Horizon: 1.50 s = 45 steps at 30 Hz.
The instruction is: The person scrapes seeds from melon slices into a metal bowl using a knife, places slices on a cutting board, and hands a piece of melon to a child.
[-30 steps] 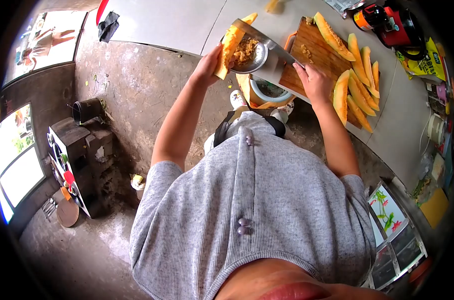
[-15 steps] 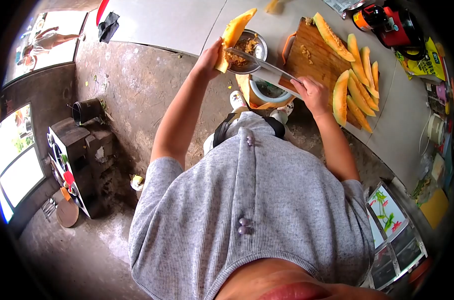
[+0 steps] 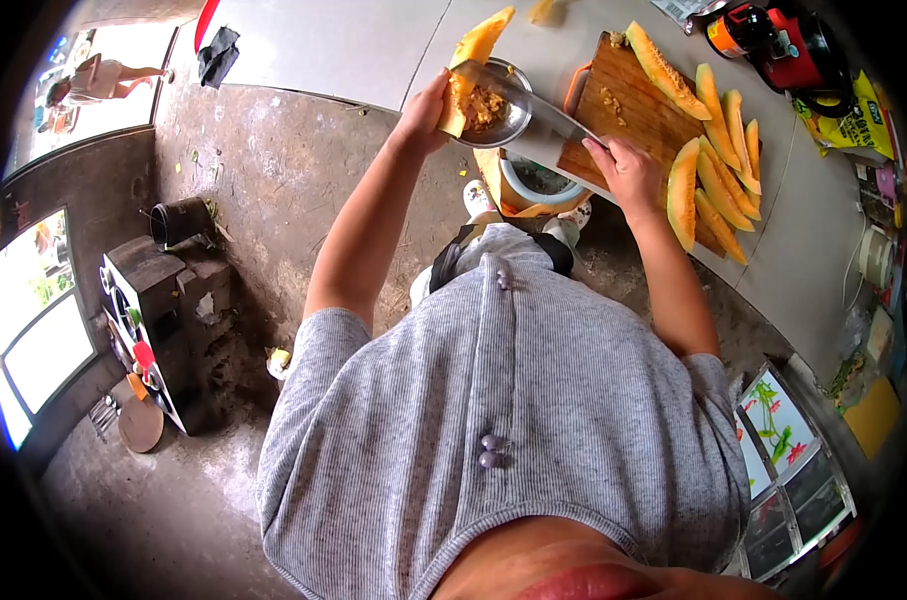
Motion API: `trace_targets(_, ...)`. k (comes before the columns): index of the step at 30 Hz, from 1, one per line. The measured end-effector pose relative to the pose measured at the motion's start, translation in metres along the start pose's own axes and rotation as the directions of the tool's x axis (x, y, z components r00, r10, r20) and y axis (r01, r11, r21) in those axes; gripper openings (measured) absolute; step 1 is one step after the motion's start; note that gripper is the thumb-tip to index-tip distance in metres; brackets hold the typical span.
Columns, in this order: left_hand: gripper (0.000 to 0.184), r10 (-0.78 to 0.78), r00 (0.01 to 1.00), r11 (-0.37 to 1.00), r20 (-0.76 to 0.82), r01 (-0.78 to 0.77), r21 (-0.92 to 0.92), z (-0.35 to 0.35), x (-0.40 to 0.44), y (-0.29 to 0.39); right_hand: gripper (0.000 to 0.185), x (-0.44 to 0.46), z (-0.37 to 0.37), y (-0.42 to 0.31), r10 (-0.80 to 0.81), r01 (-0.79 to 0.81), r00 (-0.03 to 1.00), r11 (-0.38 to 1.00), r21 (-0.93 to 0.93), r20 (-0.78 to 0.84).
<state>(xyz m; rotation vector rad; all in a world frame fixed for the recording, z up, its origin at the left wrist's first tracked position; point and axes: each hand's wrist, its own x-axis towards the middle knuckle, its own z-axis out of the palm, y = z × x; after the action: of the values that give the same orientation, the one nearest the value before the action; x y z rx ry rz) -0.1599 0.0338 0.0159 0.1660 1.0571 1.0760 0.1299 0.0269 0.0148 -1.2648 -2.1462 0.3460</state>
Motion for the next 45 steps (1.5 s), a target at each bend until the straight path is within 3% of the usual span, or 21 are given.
trace_targets(4, 0.034, -0.042, 0.997, 0.991, 0.071, 0.05, -0.124, -0.01, 0.006, -0.002, 0.023, -0.006, -0.002, -0.003, -0.027, 0.027, 0.999, 0.999, 0.031, 0.022)
trace_targets(8, 0.034, -0.031, 0.992, 0.991, 0.121, 0.046, -0.122, -0.021, 0.011, -0.004, 0.021, -0.012, -0.006, 0.003, -0.089, 0.085, 0.996, 0.99, 0.114, 0.029)
trace_targets(11, 0.037, 0.033, 0.999, 0.998, -0.019, -0.034, -0.056, -0.013, 0.005, -0.003, 0.024, -0.011, -0.014, -0.001, -0.041, 0.042, 0.999, 0.987, 0.158, -0.005)
trace_targets(13, 0.043, 0.266, 0.962, 0.933, 0.062, -0.273, 0.234, -0.018, 0.004, -0.005, 0.028, -0.002, -0.021, -0.006, 0.007, -0.009, 0.999, 0.998, 0.061, 0.035)
trace_targets(14, 0.043, 0.266, 0.962, 0.933, 0.062, -0.273, 0.234, -0.021, 0.005, -0.007, 0.031, 0.003, -0.025, -0.01, 0.06, -0.057, 0.996, 0.998, -0.038, 0.069)
trace_targets(16, 0.047, 0.407, 0.904, 0.818, 0.13, -0.424, 0.389, -0.023, 0.006, -0.01, 0.031, 0.024, -0.036, -0.024, 0.113, -0.104, 0.988, 0.991, -0.088, 0.109)
trace_targets(19, 0.047, 0.467, 0.86, 0.705, 0.205, -0.502, 0.5, -0.017, 0.0, -0.009, 0.034, 0.042, -0.034, -0.026, 0.174, -0.154, 0.976, 0.977, -0.147, 0.135)
trace_targets(21, 0.045, 0.485, 0.85, 0.691, 0.205, -0.516, 0.506, -0.014, -0.001, -0.01, 0.036, 0.047, -0.031, -0.022, 0.081, -0.055, 0.993, 0.964, -0.259, 0.09)
trace_targets(30, 0.042, 0.486, 0.856, 0.712, 0.175, -0.504, 0.489, -0.017, -0.008, -0.009, 0.034, 0.039, -0.033, -0.027, -0.1, 0.119, 0.99, 0.97, -0.212, 0.096)
trace_targets(35, 0.043, 0.472, 0.86, 0.747, 0.192, -0.506, 0.432, -0.023, -0.007, -0.002, 0.032, 0.032, -0.041, -0.027, -0.115, 0.13, 0.989, 0.975, -0.183, 0.089)
trace_targets(40, 0.044, 0.468, 0.86, 0.709, 0.204, -0.503, 0.494, -0.025, -0.005, 0.001, 0.03, 0.039, -0.034, -0.02, -0.072, 0.079, 0.996, 0.979, -0.189, 0.048)
trace_targets(45, 0.046, 0.436, 0.874, 0.703, 0.214, -0.48, 0.526, -0.01, -0.018, 0.007, 0.028, 0.038, -0.027, -0.013, -0.118, 0.128, 0.991, 0.977, -0.168, 0.064)
